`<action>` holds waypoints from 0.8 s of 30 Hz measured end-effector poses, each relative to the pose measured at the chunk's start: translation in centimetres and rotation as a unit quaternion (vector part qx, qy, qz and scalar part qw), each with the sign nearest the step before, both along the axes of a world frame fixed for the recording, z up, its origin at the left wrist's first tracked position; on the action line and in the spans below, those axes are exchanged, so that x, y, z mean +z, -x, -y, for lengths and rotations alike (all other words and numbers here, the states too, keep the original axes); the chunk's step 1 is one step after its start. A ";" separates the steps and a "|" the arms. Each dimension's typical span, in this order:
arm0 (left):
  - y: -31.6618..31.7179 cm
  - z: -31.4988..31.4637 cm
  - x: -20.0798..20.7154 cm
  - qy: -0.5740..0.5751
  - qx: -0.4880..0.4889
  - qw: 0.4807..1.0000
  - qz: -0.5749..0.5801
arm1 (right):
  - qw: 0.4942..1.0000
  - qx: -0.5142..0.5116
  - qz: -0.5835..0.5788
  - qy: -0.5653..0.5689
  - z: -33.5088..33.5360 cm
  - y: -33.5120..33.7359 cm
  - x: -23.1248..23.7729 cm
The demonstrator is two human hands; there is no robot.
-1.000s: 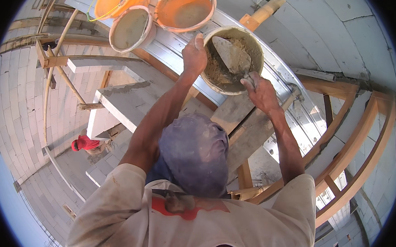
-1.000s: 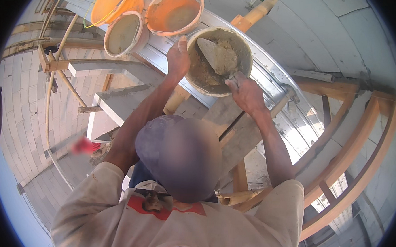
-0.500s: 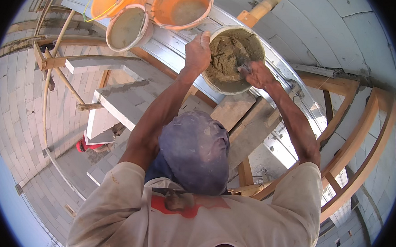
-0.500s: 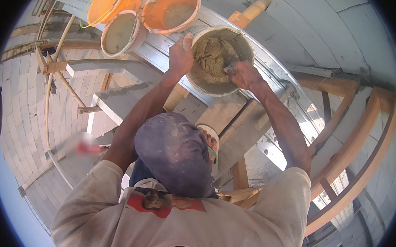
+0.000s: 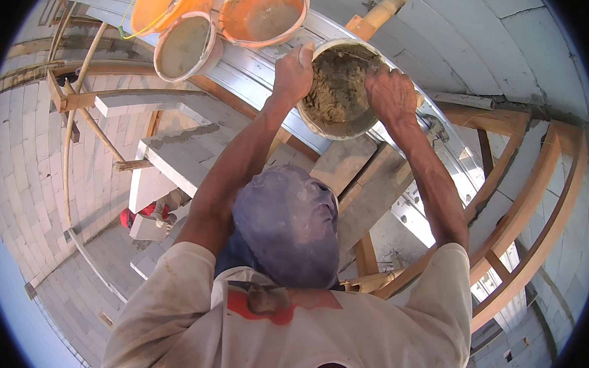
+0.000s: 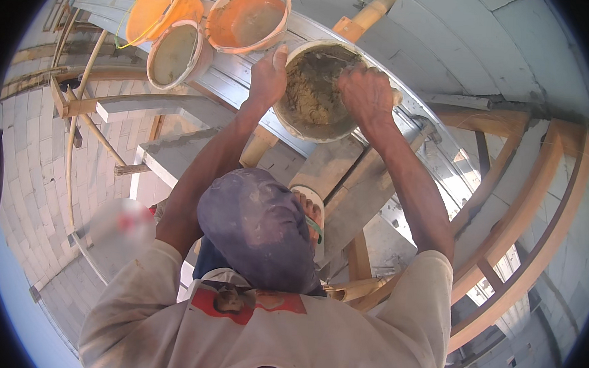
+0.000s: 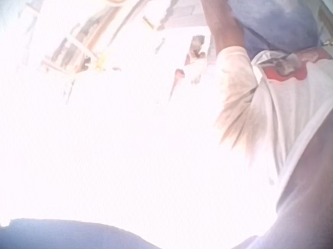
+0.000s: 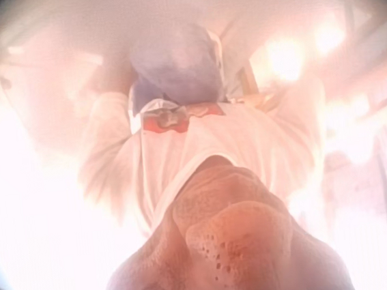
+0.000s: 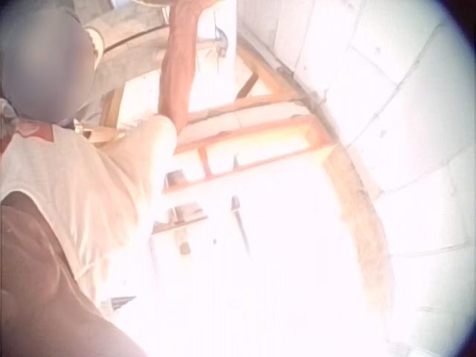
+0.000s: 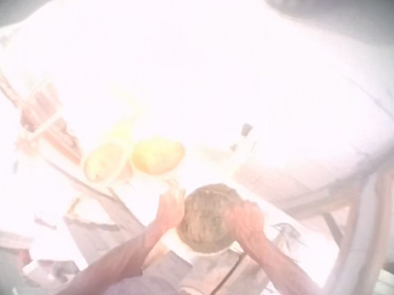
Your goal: The person places white rectangular blocks onto a wall structure, tapping them into position with a hammer. They apply mortar to the wall using a trowel and measure the blocks with a tape measure to ensure alignment.
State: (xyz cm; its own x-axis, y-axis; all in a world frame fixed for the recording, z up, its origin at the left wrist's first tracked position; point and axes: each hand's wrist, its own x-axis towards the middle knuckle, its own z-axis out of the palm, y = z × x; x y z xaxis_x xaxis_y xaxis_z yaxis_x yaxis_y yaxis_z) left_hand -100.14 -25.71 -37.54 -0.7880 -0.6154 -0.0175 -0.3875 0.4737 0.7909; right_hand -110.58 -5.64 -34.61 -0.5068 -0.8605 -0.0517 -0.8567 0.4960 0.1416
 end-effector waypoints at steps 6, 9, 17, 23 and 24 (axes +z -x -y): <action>-1.0 0.5 -0.1 -0.003 0.010 0.999 -0.033 | 0.962 0.257 -0.010 -0.091 3.2 -3.0 1.1; -1.0 0.5 -0.3 0.011 0.028 0.998 -0.048 | 0.976 0.218 -0.001 -0.032 0.1 -1.2 1.8; -0.8 -0.2 -0.7 0.020 0.036 0.996 -0.076 | 0.971 0.017 0.149 -0.185 0.3 1.9 1.3; -2.0 -0.1 -0.9 -0.018 0.035 0.996 -0.082 | 0.925 -0.009 0.358 -0.129 -1.5 6.0 -3.7; -1.9 -0.3 -1.0 -0.013 0.031 0.995 -0.094 | 0.904 -0.045 0.410 -0.116 -2.9 6.5 -5.4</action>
